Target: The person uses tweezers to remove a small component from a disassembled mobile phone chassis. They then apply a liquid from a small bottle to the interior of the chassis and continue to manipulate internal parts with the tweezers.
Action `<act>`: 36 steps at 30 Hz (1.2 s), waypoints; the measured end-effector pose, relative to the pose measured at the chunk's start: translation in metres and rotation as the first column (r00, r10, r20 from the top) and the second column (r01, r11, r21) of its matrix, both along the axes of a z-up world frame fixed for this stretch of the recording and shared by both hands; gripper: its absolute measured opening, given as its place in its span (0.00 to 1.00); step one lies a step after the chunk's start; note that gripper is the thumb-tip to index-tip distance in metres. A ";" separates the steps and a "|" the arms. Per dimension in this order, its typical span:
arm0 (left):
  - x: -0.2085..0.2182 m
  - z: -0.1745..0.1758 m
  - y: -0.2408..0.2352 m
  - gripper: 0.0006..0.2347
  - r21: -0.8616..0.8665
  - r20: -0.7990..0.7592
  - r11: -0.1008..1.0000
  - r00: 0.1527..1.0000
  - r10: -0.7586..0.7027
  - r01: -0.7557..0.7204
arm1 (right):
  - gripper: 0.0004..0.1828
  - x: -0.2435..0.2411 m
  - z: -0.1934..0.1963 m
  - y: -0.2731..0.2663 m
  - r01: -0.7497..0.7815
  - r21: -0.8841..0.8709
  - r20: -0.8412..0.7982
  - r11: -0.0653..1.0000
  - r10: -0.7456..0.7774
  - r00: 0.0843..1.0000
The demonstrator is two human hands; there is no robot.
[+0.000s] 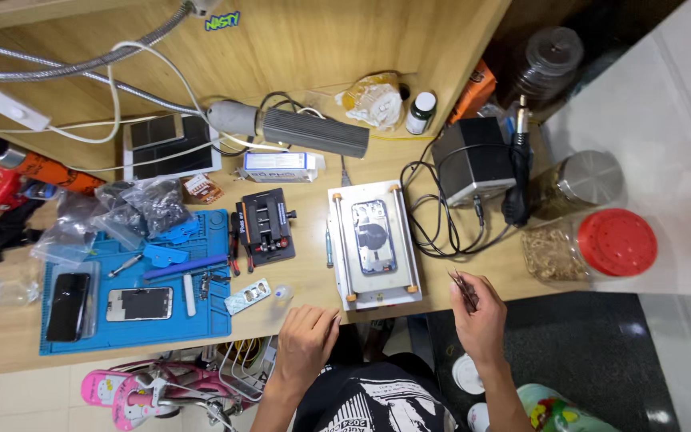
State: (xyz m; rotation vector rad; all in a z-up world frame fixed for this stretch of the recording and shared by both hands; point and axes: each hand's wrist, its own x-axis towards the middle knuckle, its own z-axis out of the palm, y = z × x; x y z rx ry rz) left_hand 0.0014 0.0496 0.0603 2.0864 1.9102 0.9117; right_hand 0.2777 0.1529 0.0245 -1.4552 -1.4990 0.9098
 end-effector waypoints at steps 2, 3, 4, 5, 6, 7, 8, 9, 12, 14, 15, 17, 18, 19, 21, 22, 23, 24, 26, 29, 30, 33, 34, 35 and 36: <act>-0.001 -0.004 0.003 0.06 -0.005 -0.008 1.000 1.000 0.020 -0.020 | 0.11 -0.006 0.003 0.014 -0.085 0.068 -0.008 0.994 0.086 0.996; -0.004 -0.009 0.010 0.06 -0.002 -0.017 1.000 1.000 0.021 -0.021 | 0.12 -0.007 0.005 0.018 -0.127 0.089 -0.004 0.988 0.128 0.992; -0.005 -0.015 0.013 0.06 0.003 -0.026 1.000 0.999 0.021 -0.021 | 0.11 -0.007 0.006 0.018 -0.153 0.081 -0.015 0.985 0.155 0.988; -0.001 -0.018 0.010 0.06 -0.015 -0.001 1.000 1.000 0.012 -0.012 | 0.11 -0.008 0.009 0.018 -0.179 0.073 -0.027 0.981 0.181 0.983; 0.001 -0.022 0.017 0.06 -0.009 0.015 1.000 1.000 0.000 0.000 | 0.11 -0.015 0.011 0.026 -0.199 0.090 -0.045 0.976 0.204 0.978; 0.001 -0.025 0.023 0.06 -0.003 0.030 1.000 0.999 -0.013 0.013 | 0.11 -0.022 0.014 0.032 -0.215 0.086 0.000 0.973 0.215 0.977; 0.003 -0.027 0.028 0.07 -0.003 0.031 0.999 0.999 -0.034 0.034 | 0.11 -0.027 0.018 0.036 -0.229 0.076 0.050 0.970 0.226 0.973; 0.005 -0.029 0.034 0.07 -0.003 0.033 0.998 0.998 -0.055 0.055 | 0.11 -0.029 0.024 0.038 -0.244 0.066 0.099 0.968 0.237 0.966; 0.004 -0.032 0.058 0.09 0.016 -0.034 0.988 0.988 -0.151 0.151 | 0.12 -0.044 0.030 0.051 -0.309 0.129 0.184 0.942 0.283 0.941; 0.005 -0.038 0.057 0.11 0.015 -0.086 0.975 0.971 -0.222 0.224 | 0.11 -0.047 0.023 0.061 -0.373 0.211 0.258 0.903 0.317 0.913; 0.007 -0.041 0.054 0.12 0.019 -0.110 0.966 0.960 -0.256 0.259 | 0.11 -0.044 0.018 0.056 -0.408 0.236 0.300 0.882 0.333 0.894; 0.007 -0.043 0.070 0.13 0.072 -0.153 0.946 0.941 -0.302 0.316 | 0.12 -0.047 0.014 0.059 -0.396 0.230 0.299 0.889 0.322 0.898; 0.009 -0.042 0.074 0.13 0.095 -0.162 0.936 0.933 -0.321 0.338 | 0.12 -0.050 0.012 0.062 -0.391 0.233 0.294 0.890 0.319 0.901; 0.008 -0.042 0.083 0.13 0.118 -0.172 0.925 0.925 -0.339 0.360 | 0.12 -0.053 0.009 0.069 -0.385 0.221 0.276 0.896 0.322 0.906; 0.011 -0.045 0.081 0.13 0.063 -0.158 0.928 0.921 -0.355 0.368 | 0.13 -0.050 0.005 0.058 -0.380 0.133 0.243 0.915 0.341 0.908; 0.010 -0.047 0.086 0.13 0.043 -0.160 0.926 0.918 -0.364 0.374 | 0.13 -0.050 0.004 0.056 -0.392 0.130 0.251 0.911 0.352 0.902; 0.012 -0.048 0.086 0.12 0.041 -0.132 0.940 0.934 -0.331 0.339 | 0.13 -0.049 0.004 0.052 -0.404 0.127 0.259 0.906 0.363 0.895; 0.010 -0.047 0.091 0.11 0.050 -0.116 0.951 0.947 -0.300 0.307 | 0.13 -0.051 0.003 0.055 -0.411 0.140 0.265 0.901 0.366 0.892; 0.004 -0.046 0.104 0.09 0.067 -0.084 0.963 0.963 -0.254 0.260 | 0.13 -0.055 0.006 0.054 -0.361 -0.045 0.164 0.931 0.364 0.917; 0.002 -0.044 0.104 0.06 0.086 -0.022 0.970 0.974 -0.227 0.228 | 0.13 -0.056 0.004 0.051 -0.349 -0.015 0.218 0.937 0.343 0.914; 0.000 -0.044 0.107 0.07 0.113 -0.003 0.965 0.971 -0.237 0.236 | 0.13 -0.058 0.002 0.052 -0.344 0.059 0.269 0.937 0.317 0.910; -0.006 -0.042 0.116 0.07 0.136 -0.006 0.953 0.962 -0.274 0.272 | 0.14 -0.062 0.000 0.049 -0.299 0.134 0.245 0.945 0.261 0.934; -0.006 -0.042 0.114 0.07 0.125 -0.010 0.952 0.960 -0.279 0.278 | 0.14 -0.062 0.000 0.048 -0.284 0.143 0.233 0.948 0.247 0.941; -0.006 -0.043 0.112 0.07 0.122 0.008 0.954 0.961 -0.277 0.274 | 0.14 -0.062 -0.001 0.046 -0.269 0.151 0.220 0.951 0.234 0.947; -0.009 -0.043 0.112 0.07 0.119 0.019 0.957 0.963 -0.270 0.266 | 0.14 -0.064 -0.002 0.047 -0.258 0.162 0.201 0.952 0.224 0.954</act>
